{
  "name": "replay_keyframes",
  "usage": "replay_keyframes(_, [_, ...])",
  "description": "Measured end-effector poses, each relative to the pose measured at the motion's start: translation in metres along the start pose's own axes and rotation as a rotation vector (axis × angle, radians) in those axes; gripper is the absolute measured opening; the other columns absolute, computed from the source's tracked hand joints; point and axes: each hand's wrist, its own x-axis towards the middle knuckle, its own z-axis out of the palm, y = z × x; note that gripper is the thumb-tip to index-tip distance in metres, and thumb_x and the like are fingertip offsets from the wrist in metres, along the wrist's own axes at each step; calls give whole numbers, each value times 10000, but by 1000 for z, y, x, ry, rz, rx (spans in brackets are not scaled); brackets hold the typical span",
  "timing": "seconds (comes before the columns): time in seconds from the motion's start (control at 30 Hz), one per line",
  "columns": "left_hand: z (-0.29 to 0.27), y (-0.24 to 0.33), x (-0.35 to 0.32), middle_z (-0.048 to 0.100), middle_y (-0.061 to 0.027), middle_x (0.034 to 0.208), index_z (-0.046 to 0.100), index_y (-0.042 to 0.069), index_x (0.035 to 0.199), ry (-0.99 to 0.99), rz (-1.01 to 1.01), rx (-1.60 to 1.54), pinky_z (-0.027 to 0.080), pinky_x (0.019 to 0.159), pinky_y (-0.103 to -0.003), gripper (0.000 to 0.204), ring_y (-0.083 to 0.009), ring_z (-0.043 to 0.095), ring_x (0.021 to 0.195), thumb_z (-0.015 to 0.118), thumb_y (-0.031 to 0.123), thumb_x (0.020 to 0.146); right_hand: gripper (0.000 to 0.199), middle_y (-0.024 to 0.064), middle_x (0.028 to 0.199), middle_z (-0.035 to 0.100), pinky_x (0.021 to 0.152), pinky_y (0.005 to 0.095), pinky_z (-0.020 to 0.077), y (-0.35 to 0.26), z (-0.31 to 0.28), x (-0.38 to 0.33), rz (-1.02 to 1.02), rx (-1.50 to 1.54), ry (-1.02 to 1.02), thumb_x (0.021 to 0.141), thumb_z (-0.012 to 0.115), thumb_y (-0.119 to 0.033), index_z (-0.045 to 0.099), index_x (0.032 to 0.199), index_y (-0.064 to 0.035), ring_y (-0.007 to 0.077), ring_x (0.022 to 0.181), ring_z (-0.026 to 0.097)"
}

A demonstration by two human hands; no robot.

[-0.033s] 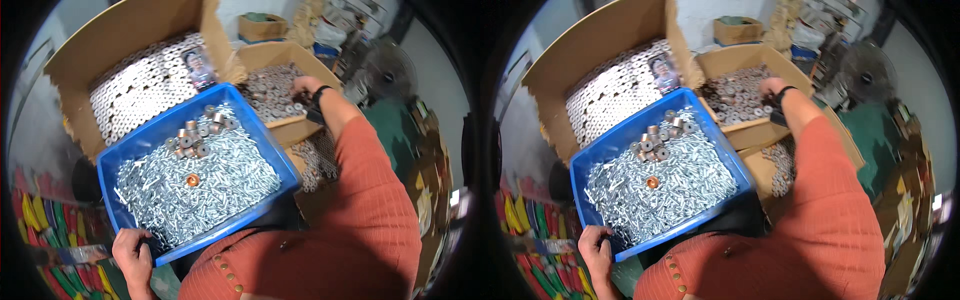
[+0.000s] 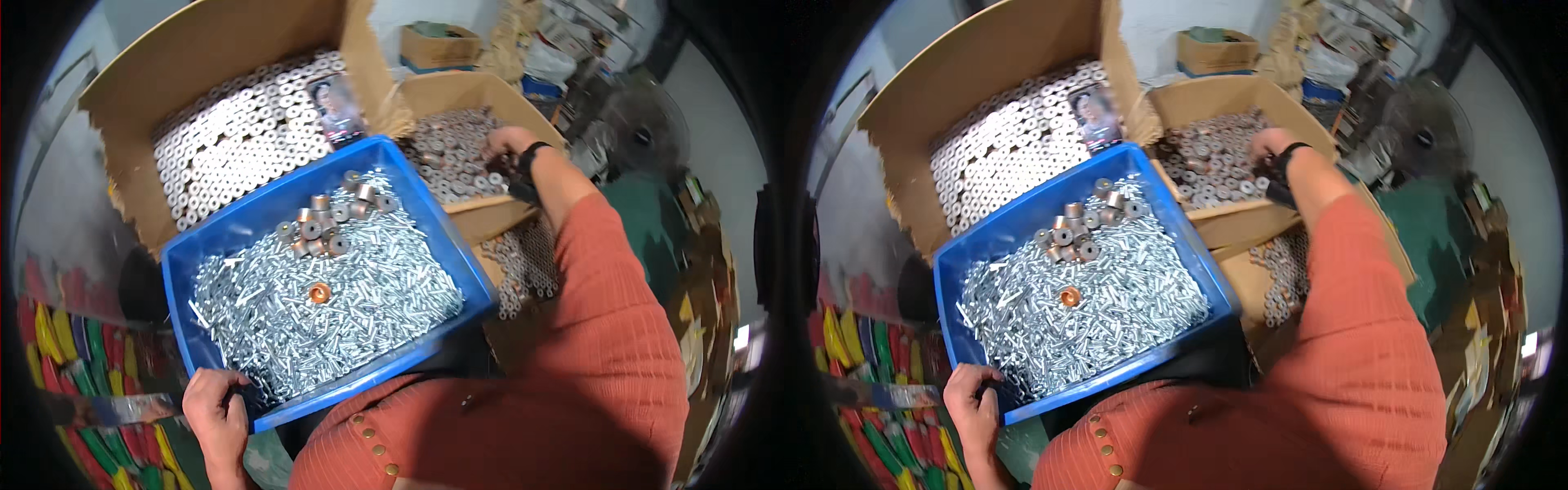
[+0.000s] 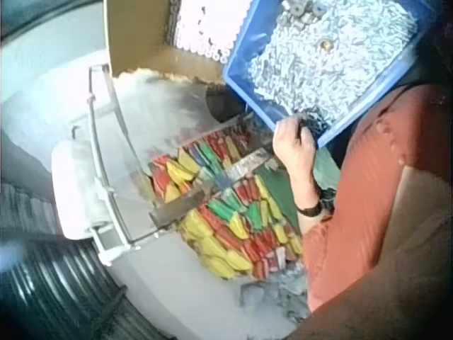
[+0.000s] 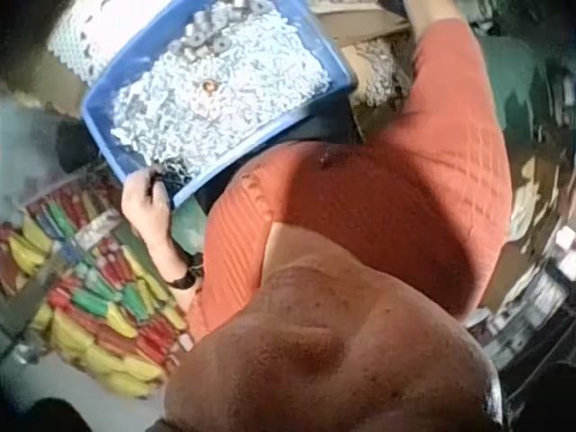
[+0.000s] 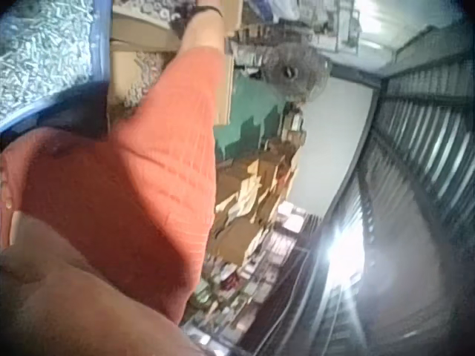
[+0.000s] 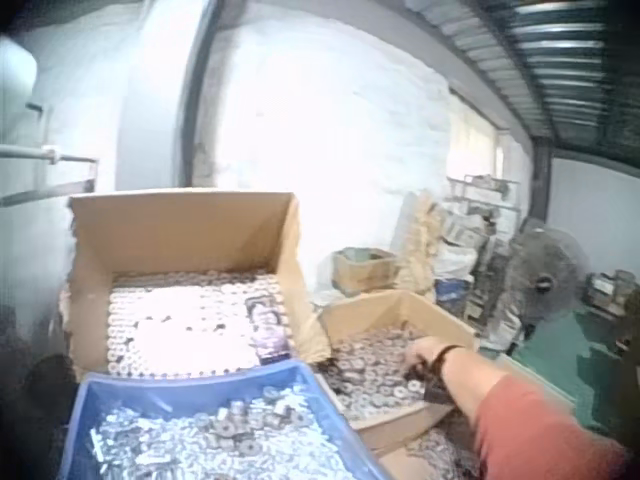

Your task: Sorting metal screws and washers into different containers.

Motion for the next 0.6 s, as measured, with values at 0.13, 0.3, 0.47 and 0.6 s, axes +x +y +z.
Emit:
replay_keyframes(0.13, [-1,2,-2,603,-127,704,613,-13,737,17,-32,28,425,638,-348,218,-280,539,665,473,-73,581,214,42,681,631,554,380,464,-50,-35,7,-101,137,-112,842,700,-288,735,879,-80,220,633,587])
replay_keyframes(0.3, [-1,3,-3,602,-119,675,634,5,721,48,-86,22,439,635,-372,197,-302,548,649,512,-78,589,225,78,856,726,589,414,523,-38,-2,44,-133,-272,101,813,712,-246,735,960,-77,208,699,645])
replay_keyframes(0.47, [-2,5,-3,605,-117,675,635,8,715,32,-100,20,439,633,-370,193,-295,546,644,512,-77,593,217,81,790,716,632,410,539,-38,23,47,-16,38,125,801,723,-254,744,937,-85,211,693,649])
replay_keyframes(0.6, [-2,1,-3,596,-135,688,604,-25,721,41,-53,4,427,632,-353,207,-295,538,659,467,-77,574,437,149,1000,732,812,432,535,-15,23,55,-108,-142,131,775,773,-393,728,1043,-51,321,900,685])
